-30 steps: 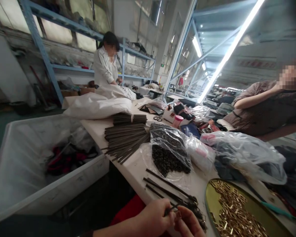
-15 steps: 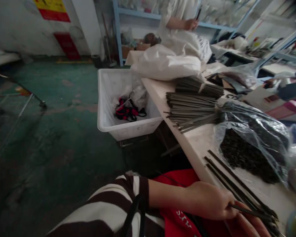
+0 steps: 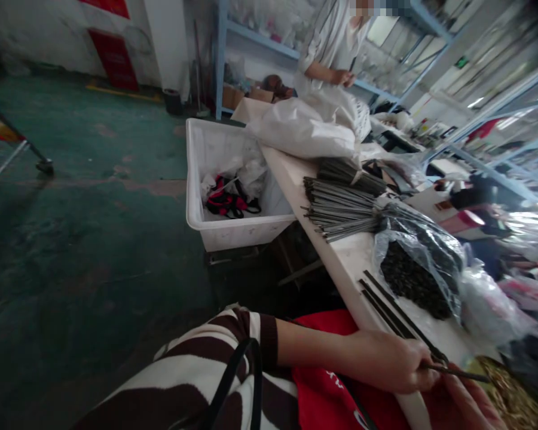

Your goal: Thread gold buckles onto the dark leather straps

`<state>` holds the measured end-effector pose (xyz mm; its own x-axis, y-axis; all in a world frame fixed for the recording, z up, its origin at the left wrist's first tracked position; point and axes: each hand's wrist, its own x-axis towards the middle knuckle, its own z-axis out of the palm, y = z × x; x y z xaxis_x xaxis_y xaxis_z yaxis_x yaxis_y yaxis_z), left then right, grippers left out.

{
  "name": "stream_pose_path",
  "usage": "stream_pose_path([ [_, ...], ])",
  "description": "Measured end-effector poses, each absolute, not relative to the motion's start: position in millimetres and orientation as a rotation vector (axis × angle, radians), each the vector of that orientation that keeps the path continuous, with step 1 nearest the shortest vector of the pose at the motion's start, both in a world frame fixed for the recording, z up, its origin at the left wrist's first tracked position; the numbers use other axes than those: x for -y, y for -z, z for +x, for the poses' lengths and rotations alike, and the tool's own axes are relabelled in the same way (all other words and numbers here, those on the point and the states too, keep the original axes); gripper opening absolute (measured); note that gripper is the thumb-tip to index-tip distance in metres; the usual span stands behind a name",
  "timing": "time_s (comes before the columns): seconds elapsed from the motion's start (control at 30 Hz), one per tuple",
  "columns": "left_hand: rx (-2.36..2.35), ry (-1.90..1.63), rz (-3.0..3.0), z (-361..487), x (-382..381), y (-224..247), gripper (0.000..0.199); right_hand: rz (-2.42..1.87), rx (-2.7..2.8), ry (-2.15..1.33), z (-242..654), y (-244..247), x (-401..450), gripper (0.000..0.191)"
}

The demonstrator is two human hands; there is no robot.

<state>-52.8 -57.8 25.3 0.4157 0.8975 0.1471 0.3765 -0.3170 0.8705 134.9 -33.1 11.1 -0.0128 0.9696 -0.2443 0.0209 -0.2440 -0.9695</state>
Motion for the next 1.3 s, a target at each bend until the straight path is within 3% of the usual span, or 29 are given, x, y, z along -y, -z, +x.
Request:
stream_pose_path([
  [0.27,-0.990,-0.705,1.940,-35,69,-42,0.047,-1.320,0.893,-1.221,133,-35,71,0.024],
  [0.73,-0.954,-0.648,2.057,0,92,-46,0.034,-1.224,1.016,-1.224,169,-25,76,0.027],
  [1.3,-0.873,-0.734,1.650,9,69,-57,0.024,-0.986,0.834,-1.278,159,-53,80,0.033],
])
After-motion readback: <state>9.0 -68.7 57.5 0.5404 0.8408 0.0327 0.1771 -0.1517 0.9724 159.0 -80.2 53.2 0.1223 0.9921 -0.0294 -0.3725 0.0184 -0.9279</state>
